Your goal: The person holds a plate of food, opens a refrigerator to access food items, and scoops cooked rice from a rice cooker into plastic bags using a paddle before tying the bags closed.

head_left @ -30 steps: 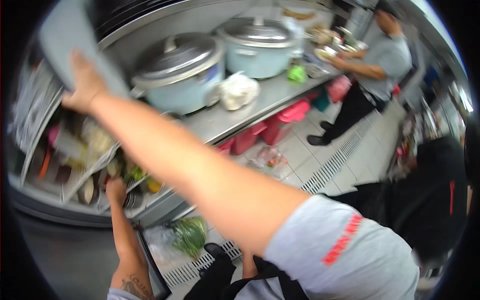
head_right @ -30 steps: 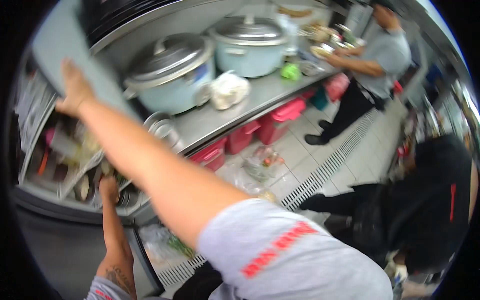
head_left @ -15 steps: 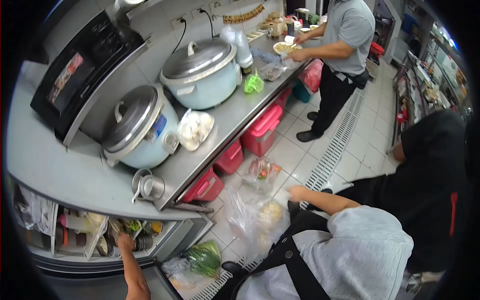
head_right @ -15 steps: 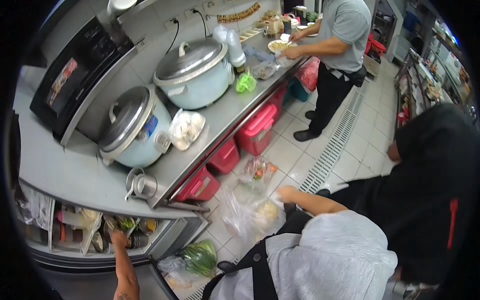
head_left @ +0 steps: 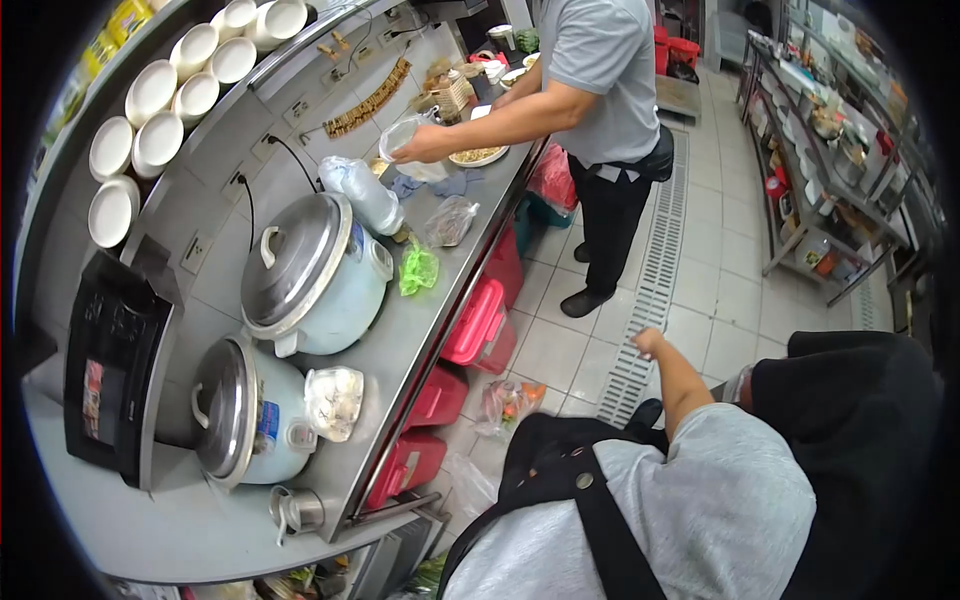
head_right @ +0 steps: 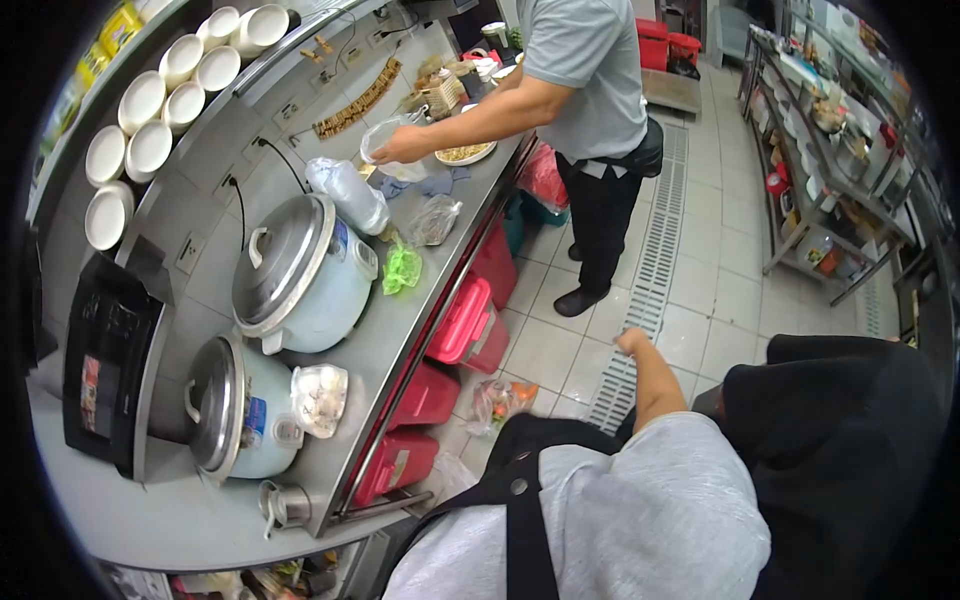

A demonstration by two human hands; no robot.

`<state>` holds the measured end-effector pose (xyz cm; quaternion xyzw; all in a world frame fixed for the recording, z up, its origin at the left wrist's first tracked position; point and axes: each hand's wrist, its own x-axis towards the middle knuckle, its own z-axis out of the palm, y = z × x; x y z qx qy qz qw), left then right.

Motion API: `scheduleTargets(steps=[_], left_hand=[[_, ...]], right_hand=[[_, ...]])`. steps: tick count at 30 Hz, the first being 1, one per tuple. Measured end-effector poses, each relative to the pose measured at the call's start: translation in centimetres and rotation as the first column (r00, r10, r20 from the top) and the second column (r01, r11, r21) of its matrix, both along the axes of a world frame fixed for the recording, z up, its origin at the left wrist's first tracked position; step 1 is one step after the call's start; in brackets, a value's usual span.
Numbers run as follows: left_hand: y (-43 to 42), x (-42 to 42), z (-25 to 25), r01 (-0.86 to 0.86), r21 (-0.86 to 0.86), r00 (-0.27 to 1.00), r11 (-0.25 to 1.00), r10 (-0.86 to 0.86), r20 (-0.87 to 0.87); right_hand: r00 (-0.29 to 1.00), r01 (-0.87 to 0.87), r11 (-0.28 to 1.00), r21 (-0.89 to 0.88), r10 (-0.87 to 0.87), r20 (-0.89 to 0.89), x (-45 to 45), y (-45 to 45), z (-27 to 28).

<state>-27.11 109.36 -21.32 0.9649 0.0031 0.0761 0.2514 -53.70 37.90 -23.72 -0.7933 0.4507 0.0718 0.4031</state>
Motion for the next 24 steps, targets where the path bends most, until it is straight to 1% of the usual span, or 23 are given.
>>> scheduleTargets(steps=[1, 2, 3, 4, 5, 6, 7, 8, 9, 10, 11, 13, 14, 15, 16, 17, 18, 19, 20, 21, 22, 23, 24], left_hand=[[-6.7, -1.1, -4.8, 0.092, -0.102, 0.990, 0.991, -0.102, -0.101], [-11.5, -1.3, -8.0, 0.155, -0.103, 0.965, 0.983, -0.173, -0.197], [-17.9, -0.9, 5.3, 0.372, -0.513, 0.925, 0.773, -0.356, 0.134], [-20.5, 1.9, 7.3, 0.363, -0.396, 0.931, 0.844, -0.342, 0.126], [-23.4, 3.5, 9.5, 0.386, -0.471, 0.920, 0.793, -0.370, 0.130], [-25.5, 5.7, 9.0, 0.376, -0.554, 0.913, 0.743, -0.400, 0.083], [-28.1, 7.8, 7.8, 0.310, -0.659, 0.903, 0.686, -0.429, -0.022], [-30.8, 9.2, 6.9, 0.228, -0.748, 0.878, 0.623, -0.464, -0.119], [-33.7, 9.9, 6.7, 0.282, -0.738, 0.830, 0.613, -0.541, -0.133], [-36.6, 10.6, 6.7, 0.337, -0.727, 0.777, 0.598, -0.613, -0.144], [-39.3, 11.1, 6.0, 0.377, -0.725, 0.702, 0.577, -0.688, -0.182], [-43.5, 11.5, 5.9, 0.419, -0.726, 0.525, 0.545, -0.798, -0.296], [-46.0, 11.5, 6.7, 0.423, -0.740, 0.421, 0.523, -0.837, -0.350], [-47.5, 11.8, 6.3, 0.413, -0.746, 0.428, 0.523, -0.834, -0.348], [-49.5, 12.7, 5.3, 0.462, -0.733, 0.359, 0.499, -0.861, -0.360], [-50.0, 13.5, 4.5, 0.504, -0.714, 0.289, 0.485, -0.874, -0.390], [-50.5, 14.3, 4.8, 0.493, -0.714, 0.300, 0.496, -0.868, -0.396], [-51.1, 15.2, 5.0, 0.516, -0.708, 0.267, 0.483, -0.876, -0.403], [-52.0, 15.8, 5.7, 0.536, -0.704, 0.232, 0.465, -0.884, -0.406], [-52.3, 16.8, 5.3, 0.487, -0.734, 0.208, 0.473, -0.879, -0.429], [-52.3, 17.8, 4.6, 0.466, -0.742, 0.215, 0.483, -0.875, -0.434], [-52.0, 18.7, 3.6, 0.591, -0.617, 0.266, 0.520, -0.847, -0.460], [-51.5, 19.4, 2.9, 0.695, -0.470, 0.318, 0.544, -0.819, -0.477]], right_hand=[[0.994, 0.080, 0.997, 0.003, -0.079, -0.080, 1.4, -1.0, 1.3], [0.974, 0.160, 0.987, -0.006, -0.159, -0.164, 2.2, -1.6, 2.8], [0.973, 0.166, 0.986, -0.002, -0.164, -0.163, 2.6, -1.3, 3.8], [0.955, 0.284, 0.955, 0.087, -0.274, -0.111, 2.9, -1.2, 5.0], [0.920, 0.391, 0.904, 0.174, -0.384, -0.073, 3.3, -1.3, 6.4], [0.904, 0.425, 0.878, 0.222, -0.425, -0.048, 3.6, -1.1, 7.0], [0.885, 0.454, 0.850, 0.267, -0.466, -0.020, 3.8, -0.7, 7.1], [0.906, 0.411, 0.859, 0.307, -0.423, -0.031, 3.8, -0.8, 7.1], [0.876, 0.433, 0.808, 0.401, -0.482, 0.025, 3.8, -1.0, 5.6], [0.879, 0.447, 0.811, 0.378, -0.477, -0.016, 3.5, -0.9, 5.6], [0.884, 0.428, 0.792, 0.435, -0.467, -0.021, 2.8, -1.5, 3.5], [0.770, 0.616, 0.682, 0.395, -0.627, -0.119, 1.7, -0.3, 4.5], [0.754, 0.655, 0.672, 0.345, -0.608, -0.249, 0.4, -1.3, 0.9], [0.970, 0.080, 0.983, 0.165, -0.039, -0.238, -3.5, -2.9, -6.3], [0.954, 0.169, 0.968, 0.183, -0.113, -0.279, -3.9, -2.3, -4.6], [0.674, 0.738, 0.585, 0.336, -0.627, -0.390, -2.0, 0.0, 0.6], [0.644, 0.765, 0.531, 0.365, -0.651, -0.403, -1.7, 0.4, 2.2], [0.612, 0.788, 0.476, 0.390, -0.673, -0.416, -1.7, 1.0, 2.1], [0.620, 0.783, 0.489, 0.384, -0.663, -0.420, -1.4, 1.0, 0.2], [0.620, 0.782, 0.462, 0.419, -0.649, -0.442, -2.3, 0.5, -4.7], [0.618, 0.782, 0.432, 0.448, -0.631, -0.470, -3.1, -0.3, -6.9], [0.618, 0.784, 0.444, 0.433, -0.617, -0.487, -2.5, -0.8, -4.4], [0.743, 0.670, 0.597, 0.442, -0.544, -0.390, -1.1, -1.0, -1.0]])
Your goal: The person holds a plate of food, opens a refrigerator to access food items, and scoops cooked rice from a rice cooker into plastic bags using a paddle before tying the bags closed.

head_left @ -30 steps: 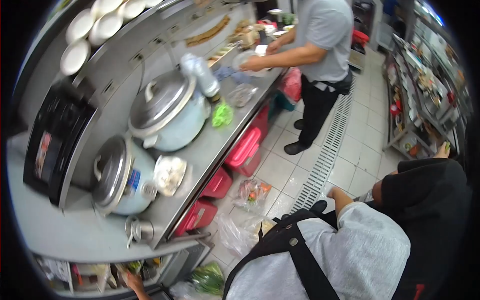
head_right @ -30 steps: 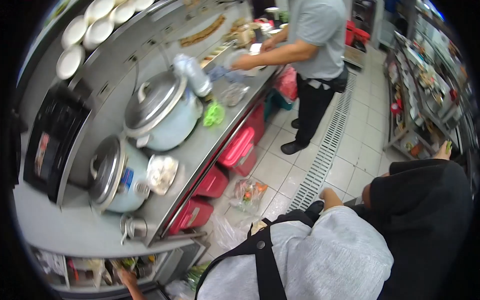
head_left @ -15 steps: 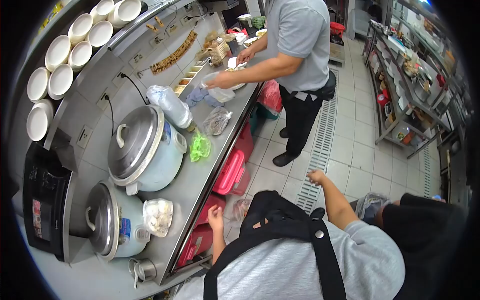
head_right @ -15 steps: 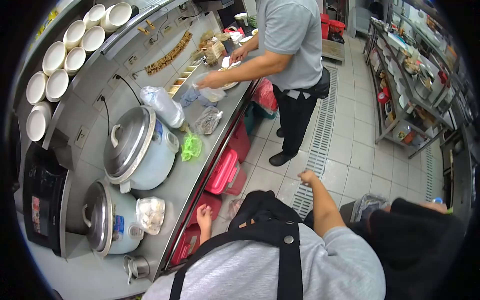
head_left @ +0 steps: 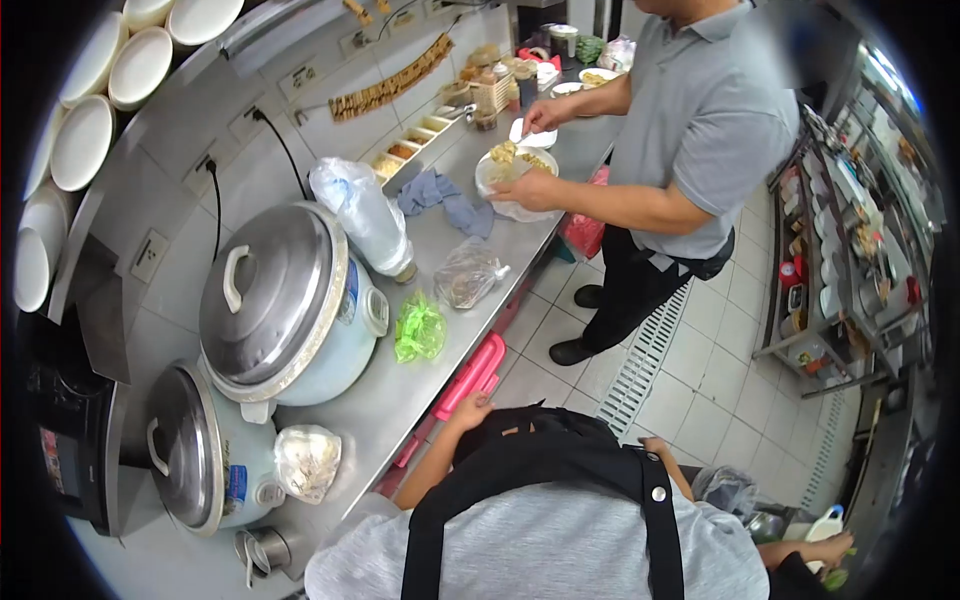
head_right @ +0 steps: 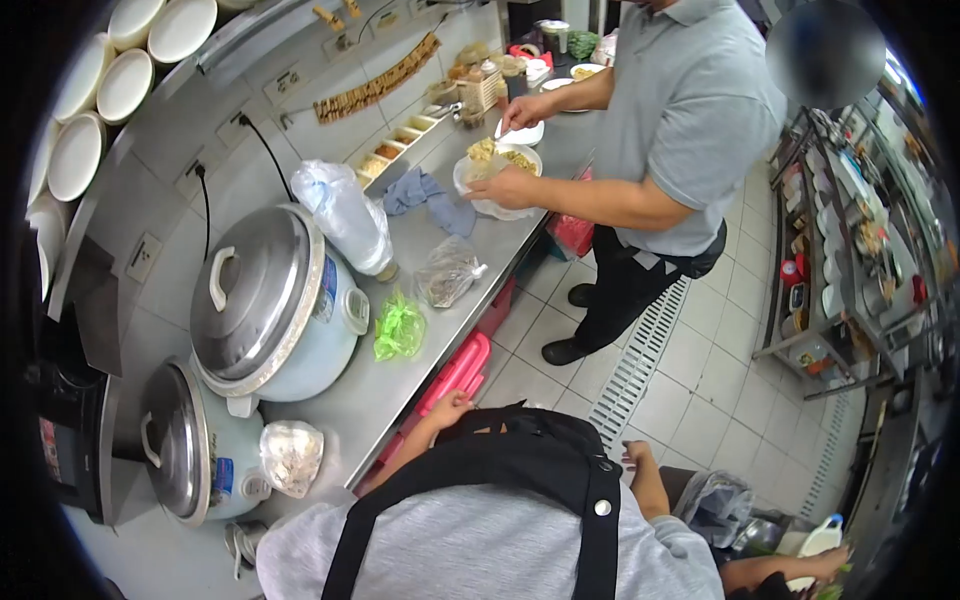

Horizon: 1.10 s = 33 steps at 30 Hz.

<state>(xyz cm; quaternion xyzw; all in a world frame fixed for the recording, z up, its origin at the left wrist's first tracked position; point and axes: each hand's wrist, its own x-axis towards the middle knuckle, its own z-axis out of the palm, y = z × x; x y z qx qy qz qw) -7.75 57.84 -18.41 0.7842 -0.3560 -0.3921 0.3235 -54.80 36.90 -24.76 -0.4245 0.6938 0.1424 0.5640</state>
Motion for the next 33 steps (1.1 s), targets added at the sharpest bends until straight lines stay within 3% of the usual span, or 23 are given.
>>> scheduleTargets(steps=[1, 2, 4, 8, 10, 12, 14, 16, 17, 18, 20, 21, 23, 29, 33], left_hand=[[0.3, 0.4, 1.0, -0.006, 0.051, 1.000, 0.999, 0.005, 0.022], [0.2, 0.8, 2.9, -0.014, 0.100, 0.999, 0.995, 0.009, 0.047], [0.5, 1.6, 2.1, -0.118, 0.158, 0.993, 0.980, 0.113, 0.039], [1.7, 1.1, -0.8, -0.285, 0.199, 0.958, 0.938, 0.273, 0.087], [2.1, 0.3, -2.6, -0.337, 0.213, 0.941, 0.917, 0.322, 0.102], [3.3, -0.8, -7.3, -0.311, 0.257, 0.942, 0.915, 0.332, -0.043], [3.8, -2.2, -7.1, -0.315, 0.240, 0.935, 0.918, 0.343, -0.087], [4.6, -3.7, -6.4, -0.180, 0.310, 0.982, 0.934, 0.152, 0.112], [5.4, -4.6, -7.3, -0.165, 0.202, 0.973, 0.965, 0.126, 0.194], [6.3, -5.4, -8.3, -0.191, 0.200, 0.970, 0.961, 0.153, 0.189], [8.1, -6.9, -9.4, -0.445, 0.302, 0.890, 0.843, 0.453, 0.048], [8.8, -7.6, -9.3, -0.471, 0.304, 0.875, 0.828, 0.481, 0.044], [10.6, -9.1, -8.6, -0.431, 0.468, 0.826, 0.772, 0.546, -0.141], [14.4, -13.2, -4.8, -0.442, 0.616, 0.806, 0.653, 0.590, -0.047], [14.2, -13.9, -3.1, -0.414, 0.655, 0.797, 0.631, 0.599, -0.073]], right_hand=[[0.984, -0.157, 0.984, -0.084, 0.163, 0.071, 1.6, 0.0, 3.2], [0.979, -0.176, 0.978, -0.112, 0.186, 0.088, 2.1, -0.7, 2.7], [0.994, -0.034, 0.999, -0.026, 0.036, 0.098, 3.9, -2.7, 2.8], [0.999, -0.054, 0.998, -0.040, 0.054, -0.004, 7.4, -5.1, 6.6], [0.996, -0.071, 0.988, -0.134, 0.078, 0.052, 8.5, -6.9, 7.1], [0.992, -0.099, 0.983, -0.153, 0.109, 0.057, 9.0, -7.7, 7.8], [0.986, -0.084, 0.982, -0.172, 0.106, 0.125, 9.5, -8.7, 7.5], [0.980, -0.160, 0.978, -0.134, 0.174, 0.098, 9.7, -9.0, 7.8], [0.979, -0.174, 0.979, -0.110, 0.184, 0.087, 9.5, -9.3, 7.1], [0.978, -0.190, 0.978, -0.085, 0.196, 0.075, 9.3, -9.5, 6.4], [0.968, -0.241, 0.970, -0.037, 0.243, 0.068, 8.6, -10.0, 4.6], [0.963, -0.250, 0.968, -0.011, 0.250, 0.097, 7.7, -10.5, 2.1], [0.946, -0.315, 0.949, -0.009, 0.315, 0.077, 7.9, -10.2, 2.3], [0.929, -0.355, 0.934, -0.025, 0.356, 0.102, 8.7, -9.7, 0.8], [0.909, -0.382, 0.924, 0.004, 0.375, 0.181, 9.8, -9.5, 1.5]])
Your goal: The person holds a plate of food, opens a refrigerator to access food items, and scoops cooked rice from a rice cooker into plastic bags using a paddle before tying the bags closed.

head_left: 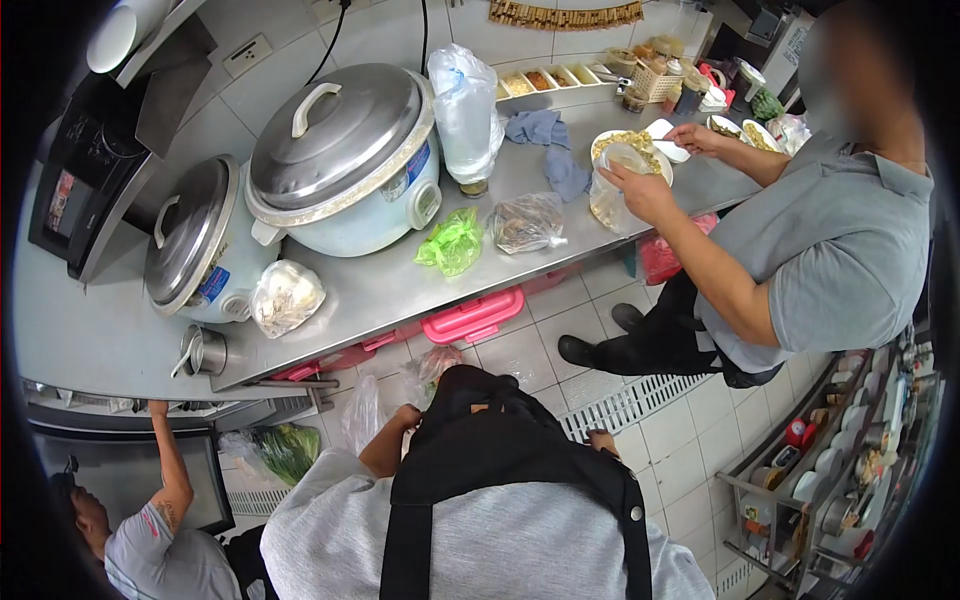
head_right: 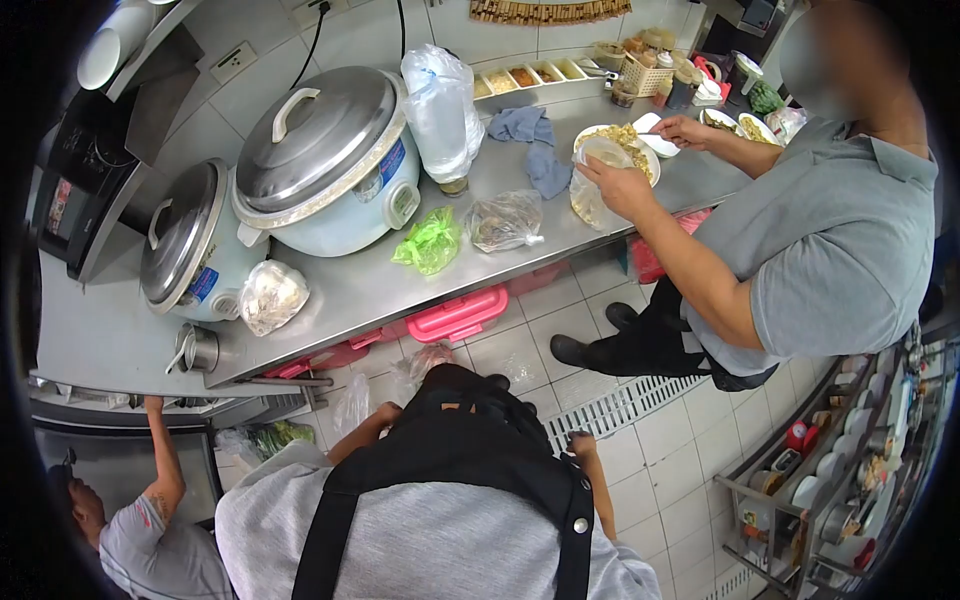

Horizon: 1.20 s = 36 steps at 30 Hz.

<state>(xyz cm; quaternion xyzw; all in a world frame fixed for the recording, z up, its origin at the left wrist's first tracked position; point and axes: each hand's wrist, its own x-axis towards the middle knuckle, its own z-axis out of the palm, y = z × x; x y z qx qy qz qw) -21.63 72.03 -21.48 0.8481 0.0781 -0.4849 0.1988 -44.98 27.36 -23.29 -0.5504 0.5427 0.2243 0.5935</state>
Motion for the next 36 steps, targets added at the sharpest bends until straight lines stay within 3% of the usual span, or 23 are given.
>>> scheduleTargets(steps=[3, 4, 5, 7, 8, 9, 10, 11, 13, 14, 15, 16, 17, 18, 20, 22, 25, 26, 28, 31, 34, 36], left_hand=[[-0.9, 1.0, -0.2, 0.045, -0.033, 0.999, 0.998, -0.046, -0.018], [-0.8, 2.2, -2.6, 0.358, -0.056, 0.931, 0.932, -0.353, 0.088], [-1.5, 3.1, -2.4, 0.635, -0.043, 0.762, 0.771, -0.617, 0.197], [-5.6, 4.5, -0.2, 0.524, 0.048, 0.760, 0.851, -0.492, 0.425], [-7.7, 5.4, 2.8, 0.563, -0.105, 0.704, 0.820, -0.409, 0.580], [-9.8, 6.6, 5.4, 0.610, -0.243, 0.642, 0.754, -0.290, 0.710], [-12.0, 8.4, 7.1, 0.572, -0.287, 0.730, 0.769, -0.317, 0.606], [-14.1, 10.4, 8.5, 0.527, -0.326, 0.804, 0.784, -0.336, 0.491], [-18.9, 12.9, 17.7, 0.634, -0.375, 0.664, 0.676, -0.229, 0.711], [-21.1, 14.4, 23.3, 0.688, -0.293, 0.611, 0.664, -0.312, 0.728], [-22.4, 16.1, 25.6, 0.737, -0.296, 0.475, 0.607, -0.155, 0.866], [-23.9, 18.4, 29.0, 0.778, -0.253, 0.396, 0.575, -0.137, 0.908], [-25.1, 20.9, 32.7, 0.848, -0.175, 0.241, 0.500, -0.071, 0.968], [-26.1, 22.5, 36.1, 0.794, -0.121, 0.158, 0.596, -0.010, 0.987], [-27.7, 28.5, 40.5, 0.787, -0.006, -0.084, 0.617, 0.118, 0.989], [-28.4, 32.9, 45.0, 0.633, 0.066, -0.229, 0.772, 0.104, 0.968], [-28.7, 38.8, 47.4, 0.412, 0.087, -0.229, 0.907, 0.011, 0.973], [-28.7, 40.4, 47.1, 0.421, 0.088, -0.233, 0.903, 0.014, 0.972], [-28.8, 43.2, 45.9, 0.312, 0.152, -0.043, 0.938, -0.145, 0.988], [-29.3, 45.5, 44.0, 0.278, 0.152, 0.040, 0.948, -0.170, 0.985], [-29.7, 46.8, 44.5, 0.293, 0.143, 0.008, 0.945, -0.152, 0.988], [-29.5, 47.7, 46.5, 0.343, -0.001, -0.168, 0.939, 0.062, 0.984]], right_hand=[[0.995, -0.006, 1.000, 0.012, 0.005, 0.097, 0.3, 0.2, -2.1], [0.953, -0.199, 0.976, -0.089, 0.214, 0.213, -0.4, 0.0, -3.0], [0.995, -0.069, 0.997, -0.043, 0.072, 0.075, 0.4, 0.5, -2.4], [0.895, -0.421, 0.859, -0.292, 0.446, 0.022, 0.5, 0.7, -0.2], [0.875, -0.473, 0.826, -0.306, 0.481, -0.057, 0.6, 0.9, 0.6], [0.707, -0.636, 0.643, -0.425, 0.708, 0.013, -2.2, -0.9, -7.8], [0.559, -0.684, 0.495, -0.536, 0.828, 0.050, -5.5, -2.4, -20.6], [0.401, -0.675, 0.335, -0.657, 0.915, 0.055, -7.1, -2.8, -26.6], [0.652, -0.675, 0.606, -0.420, 0.757, 0.044, -6.6, -3.1, -21.0], [0.714, -0.642, 0.672, -0.368, 0.700, 0.032, -5.7, -2.7, -18.3], [0.773, -0.596, 0.737, -0.320, 0.635, 0.021, -5.0, -2.5, -16.1], [0.830, -0.534, 0.800, -0.273, 0.558, 0.014, -4.0, -2.4, -13.7], [0.885, -0.452, 0.861, -0.231, 0.466, 0.003, -3.1, -2.2, -11.6], [0.926, -0.371, 0.909, -0.189, 0.377, -0.004, -2.1, -2.3, -9.9], [0.969, -0.244, 0.958, -0.153, 0.246, -0.001, -0.5, -2.2, -6.7], [0.984, -0.175, 0.973, -0.150, 0.178, 0.010, 0.6, -2.0, -4.5], [0.994, -0.101, 0.984, -0.150, 0.105, 0.022, 1.7, -1.6, -2.1], [0.996, -0.083, 0.985, -0.152, 0.088, 0.027, 1.7, -1.4, -1.5], [0.998, -0.058, 0.987, -0.151, 0.062, 0.023, 1.8, -1.1, -0.7], [0.999, -0.037, 0.989, -0.140, 0.038, 0.002, 1.3, -0.6, -0.4], [0.999, -0.029, 0.991, -0.132, 0.025, -0.028, 0.4, -0.2, -0.7], [0.998, -0.034, 0.991, -0.132, 0.028, -0.049, -0.2, -0.1, -1.1]])
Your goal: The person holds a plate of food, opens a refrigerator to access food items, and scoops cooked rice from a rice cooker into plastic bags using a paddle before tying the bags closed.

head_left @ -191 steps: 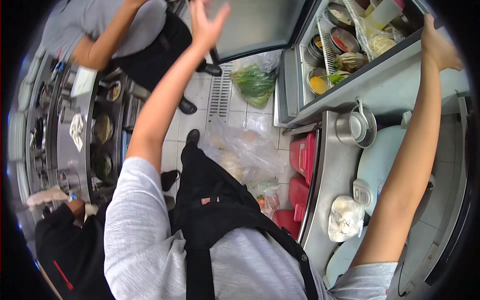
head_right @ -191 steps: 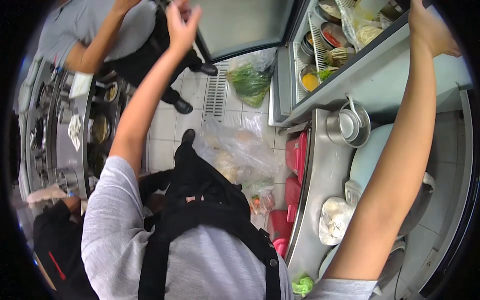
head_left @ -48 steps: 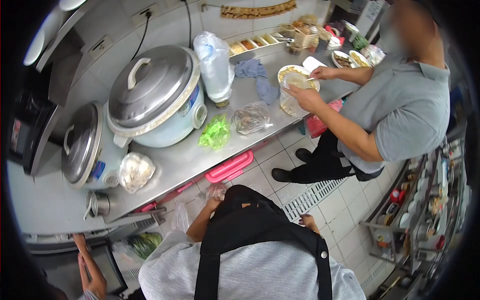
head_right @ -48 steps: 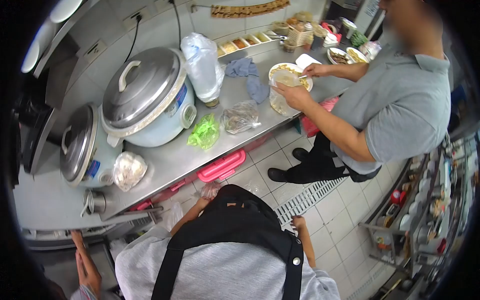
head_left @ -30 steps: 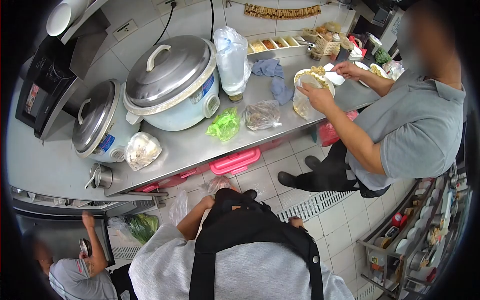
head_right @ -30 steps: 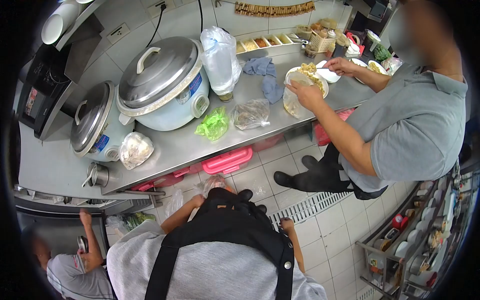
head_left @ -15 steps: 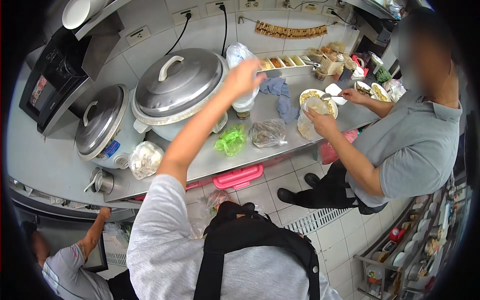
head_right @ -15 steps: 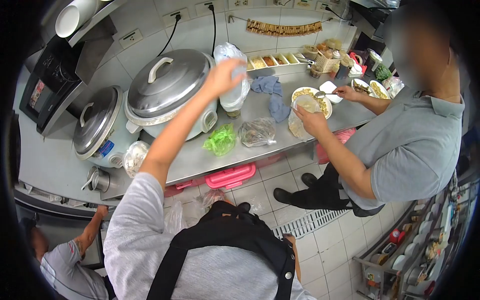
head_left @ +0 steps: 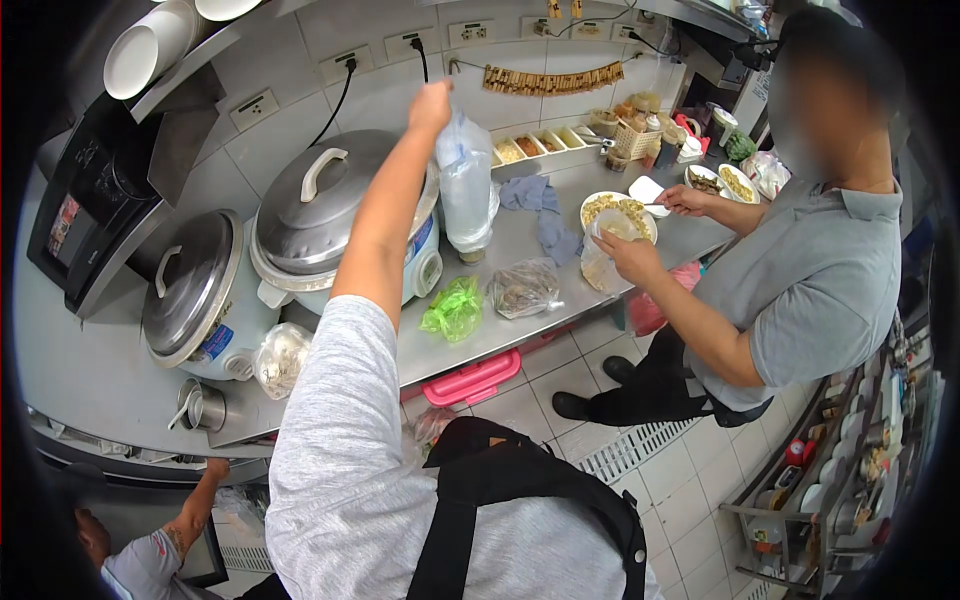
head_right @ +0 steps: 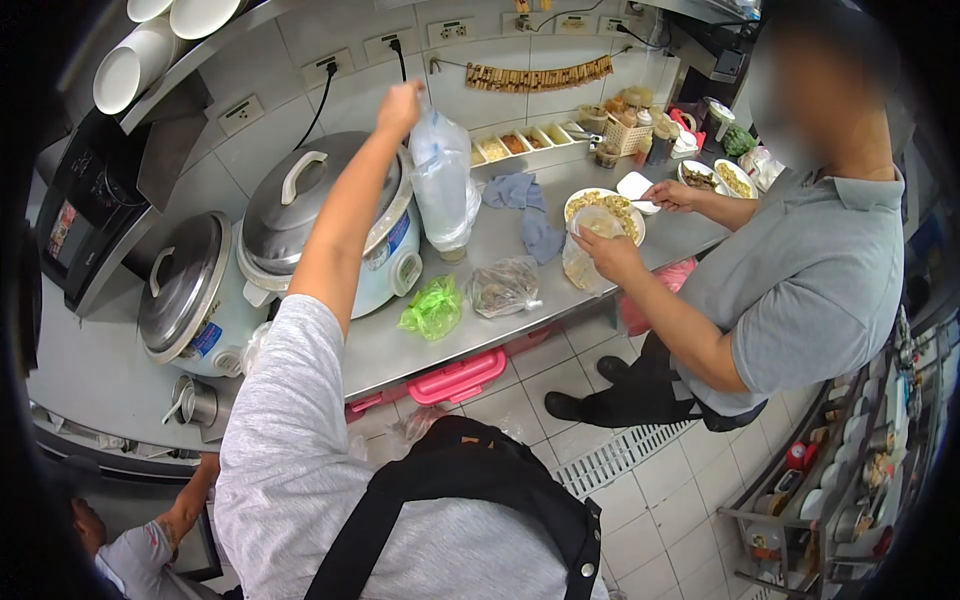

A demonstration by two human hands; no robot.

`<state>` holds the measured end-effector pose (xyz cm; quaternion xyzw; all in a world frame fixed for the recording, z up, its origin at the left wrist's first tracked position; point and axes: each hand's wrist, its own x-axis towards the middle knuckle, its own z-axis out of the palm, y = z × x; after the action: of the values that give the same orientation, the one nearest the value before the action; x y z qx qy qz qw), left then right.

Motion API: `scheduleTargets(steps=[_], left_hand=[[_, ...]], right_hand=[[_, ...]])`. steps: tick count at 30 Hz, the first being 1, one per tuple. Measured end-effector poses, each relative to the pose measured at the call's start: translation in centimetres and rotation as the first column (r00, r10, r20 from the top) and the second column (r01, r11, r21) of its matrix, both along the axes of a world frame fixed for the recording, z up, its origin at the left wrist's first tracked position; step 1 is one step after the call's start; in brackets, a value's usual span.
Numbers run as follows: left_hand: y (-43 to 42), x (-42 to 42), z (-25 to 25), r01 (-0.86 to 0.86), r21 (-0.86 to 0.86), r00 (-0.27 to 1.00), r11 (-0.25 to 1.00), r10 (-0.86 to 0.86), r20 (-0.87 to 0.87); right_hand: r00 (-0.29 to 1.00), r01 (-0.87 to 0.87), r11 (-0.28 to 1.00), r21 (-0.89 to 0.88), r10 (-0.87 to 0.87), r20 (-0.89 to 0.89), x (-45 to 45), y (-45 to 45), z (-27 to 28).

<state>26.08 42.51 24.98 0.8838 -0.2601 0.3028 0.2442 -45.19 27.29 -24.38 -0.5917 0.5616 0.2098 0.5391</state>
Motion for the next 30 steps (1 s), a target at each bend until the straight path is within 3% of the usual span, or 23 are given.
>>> scheduleTargets(steps=[2, 4, 5, 7, 8, 9, 11, 12, 13, 14, 15, 17, 18, 19, 20, 22, 23, 24, 25, 26, 27, 28, 30], left_hand=[[0.6, -0.1, 4.5, -0.009, -0.269, 0.986, 0.963, 0.052, 0.156], [2.0, -0.7, 8.4, 0.094, -0.508, 0.937, 0.856, 0.096, 0.336], [2.6, -2.2, 9.3, 0.080, -0.512, 0.938, 0.855, 0.110, 0.329], [3.0, -7.3, 9.6, 0.271, -0.494, 0.907, 0.826, -0.048, 0.418], [2.5, -10.4, 8.1, 0.430, -0.426, 0.861, 0.796, -0.219, 0.459], [2.3, -13.6, 5.5, 0.486, -0.343, 0.867, 0.803, -0.394, 0.305], [1.8, -22.2, -0.6, 0.724, -0.186, 0.690, 0.665, -0.689, 0.222], [2.0, -27.0, -3.1, 0.770, -0.131, 0.635, 0.624, -0.769, 0.069], [2.1, -30.1, -7.2, 0.833, -0.123, 0.540, 0.539, -0.841, -0.033], [2.2, -34.1, -9.5, 0.843, -0.260, 0.409, 0.471, -0.875, -0.258], [2.9, -36.9, -8.7, 0.833, -0.284, 0.210, 0.475, -0.747, -0.631], [2.7, -40.7, -10.6, 0.653, -0.656, -0.218, 0.379, -0.735, -0.642], [2.5, -41.3, -11.0, 0.643, -0.664, -0.219, 0.382, -0.738, -0.638], [2.4, -41.8, -11.4, 0.445, -0.851, -0.385, 0.278, -0.798, -0.463], [2.4, -42.3, -11.1, 0.206, -0.966, -0.497, 0.159, -0.833, -0.243], [4.1, -40.1, -9.2, 0.229, -0.967, -0.071, 0.113, -0.989, -0.132], [4.9, -38.4, -9.6, 0.021, -0.993, 0.164, 0.116, -0.980, -0.111], [6.3, -36.6, -8.1, -0.197, -0.980, 0.229, -0.041, -0.973, -0.006], [7.9, -34.8, -8.1, -0.160, -0.984, 0.406, -0.084, -0.914, 0.012], [9.0, -34.8, -7.7, -0.134, -0.990, 0.615, -0.040, -0.786, -0.052], [9.7, -34.9, -7.3, -0.120, -0.993, 0.787, 0.010, -0.608, -0.101], [10.4, -35.5, -7.7, -0.117, -0.993, 0.791, 0.009, -0.604, -0.099], [11.1, -39.1, -9.6, 0.252, -0.811, 0.742, 0.528, -0.643, -0.188]], right_hand=[[1.000, -0.009, 1.000, -0.003, 0.009, -0.018, -0.5, 0.1, 0.2], [0.999, -0.032, 0.999, -0.017, 0.032, -0.027, -0.8, 0.3, 0.0], [0.998, -0.054, 0.998, -0.025, 0.053, -0.028, -0.7, 0.4, -0.2], [0.993, -0.118, 0.990, -0.071, 0.117, -0.018, -0.3, 0.6, -0.2], [0.988, -0.154, 0.983, -0.104, 0.154, -0.016, 0.3, 0.8, -0.2], [0.983, -0.175, 0.966, -0.192, 0.182, 0.019, 1.1, 1.0, 0.0], [0.959, -0.122, 0.914, -0.388, 0.208, 0.190, 5.4, 2.5, 4.7], [0.848, 0.030, 0.867, -0.497, 0.241, 0.472, 7.9, 3.5, 8.3], [0.652, 0.210, 0.814, -0.541, 0.296, 0.698, 11.8, 4.4, 12.8], [0.587, 0.226, 0.837, -0.498, 0.291, 0.756, 14.4, 4.3, 15.0], [0.592, 0.212, 0.840, -0.500, 0.297, 0.749, 16.4, 4.0, 16.1], [0.255, -0.119, 0.978, -0.174, 0.199, 0.946, 19.2, 3.6, 17.7], [0.264, -0.128, 0.976, -0.174, 0.203, 0.943, 19.9, 3.3, 18.1], [0.229, -0.061, 0.885, -0.461, 0.462, 0.857, 20.3, 3.2, 18.2], [0.209, 0.014, 0.710, -0.704, 0.686, 0.697, 20.6, 2.9, 18.3], [0.218, 0.172, 0.181, -0.968, 0.952, 0.216, 21.9, 2.2, 18.8], [0.210, -0.143, 0.696, -0.704, 0.716, 0.666, 22.5, 4.4, 23.7], [0.252, -0.114, 0.841, -0.528, 0.539, 0.804, 22.5, 6.1, 26.5], [0.287, -0.075, 0.943, -0.325, 0.332, 0.899, 22.5, 7.1, 27.7], [0.284, -0.082, 0.942, -0.326, 0.336, 0.898, 22.2, 7.2, 27.6], [0.314, -0.045, 0.979, -0.197, 0.201, 0.928, 21.8, 7.1, 27.3], [0.339, -0.004, 0.998, -0.063, 0.061, 0.939, 21.7, 7.1, 27.1], [0.391, 0.026, 0.999, -0.018, 0.006, 0.920, 21.6, 7.6, 28.2]])
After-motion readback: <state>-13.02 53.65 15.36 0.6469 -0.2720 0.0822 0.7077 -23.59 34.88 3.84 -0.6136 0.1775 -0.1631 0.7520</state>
